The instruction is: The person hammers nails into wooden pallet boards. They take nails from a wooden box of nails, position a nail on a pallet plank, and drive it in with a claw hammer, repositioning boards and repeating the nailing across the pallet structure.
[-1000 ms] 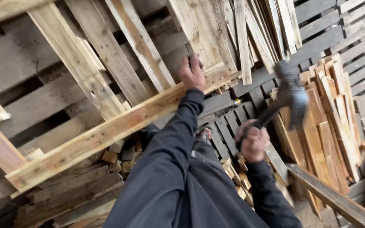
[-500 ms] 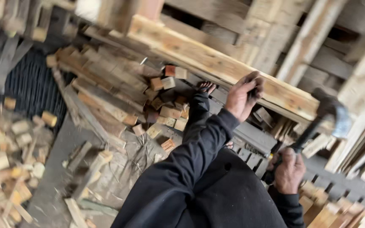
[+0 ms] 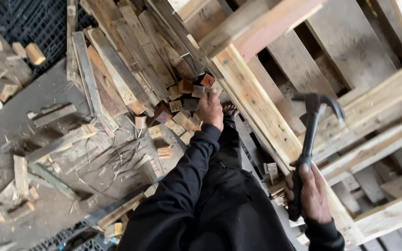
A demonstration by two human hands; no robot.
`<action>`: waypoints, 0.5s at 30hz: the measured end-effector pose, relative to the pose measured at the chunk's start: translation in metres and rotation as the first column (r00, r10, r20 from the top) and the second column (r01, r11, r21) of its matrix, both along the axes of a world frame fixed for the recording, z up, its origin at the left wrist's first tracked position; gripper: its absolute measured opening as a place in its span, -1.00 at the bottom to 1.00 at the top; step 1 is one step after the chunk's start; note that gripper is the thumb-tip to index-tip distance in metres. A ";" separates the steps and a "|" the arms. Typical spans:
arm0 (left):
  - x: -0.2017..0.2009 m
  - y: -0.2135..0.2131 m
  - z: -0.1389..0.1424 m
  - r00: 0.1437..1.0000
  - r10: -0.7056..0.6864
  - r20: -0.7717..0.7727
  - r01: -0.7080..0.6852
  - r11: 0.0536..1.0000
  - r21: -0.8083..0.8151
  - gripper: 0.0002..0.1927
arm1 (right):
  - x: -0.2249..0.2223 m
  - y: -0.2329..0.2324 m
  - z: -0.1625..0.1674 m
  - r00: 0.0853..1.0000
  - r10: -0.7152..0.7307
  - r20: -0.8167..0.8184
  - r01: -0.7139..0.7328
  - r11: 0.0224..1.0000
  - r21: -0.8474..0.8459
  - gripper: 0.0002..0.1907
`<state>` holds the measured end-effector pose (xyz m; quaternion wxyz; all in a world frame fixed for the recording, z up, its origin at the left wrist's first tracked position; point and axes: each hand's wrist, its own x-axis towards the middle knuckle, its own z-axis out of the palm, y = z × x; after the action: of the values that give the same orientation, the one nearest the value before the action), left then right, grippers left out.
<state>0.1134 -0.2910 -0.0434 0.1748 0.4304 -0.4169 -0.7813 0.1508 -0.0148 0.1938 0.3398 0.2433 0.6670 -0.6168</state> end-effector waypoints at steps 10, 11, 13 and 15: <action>-0.076 0.007 0.028 0.914 0.104 0.392 0.128 0.843 -0.522 -0.44 | -0.117 -0.049 0.013 0.866 0.212 0.454 -0.250 0.968 0.024 -0.50; -0.076 0.009 0.030 0.919 0.134 0.371 0.089 0.846 -0.526 -0.47 | -0.130 -0.049 0.012 0.862 0.332 0.383 -0.364 0.932 0.011 -0.50; -0.077 0.013 0.034 0.923 0.096 0.373 0.101 0.875 -0.474 -0.52 | -0.167 -0.055 0.009 0.798 0.553 0.241 -0.571 0.821 0.006 -0.48; -0.076 0.013 0.037 0.920 0.083 0.383 0.117 0.874 -0.471 -0.56 | -0.213 -0.069 0.002 0.696 0.709 0.115 -0.705 0.705 -0.079 -0.47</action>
<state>0.0371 -0.2775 -0.0063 0.1832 0.5163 -0.6295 -0.5509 -0.0627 -0.0837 0.1954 0.5989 0.0053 0.6754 -0.4303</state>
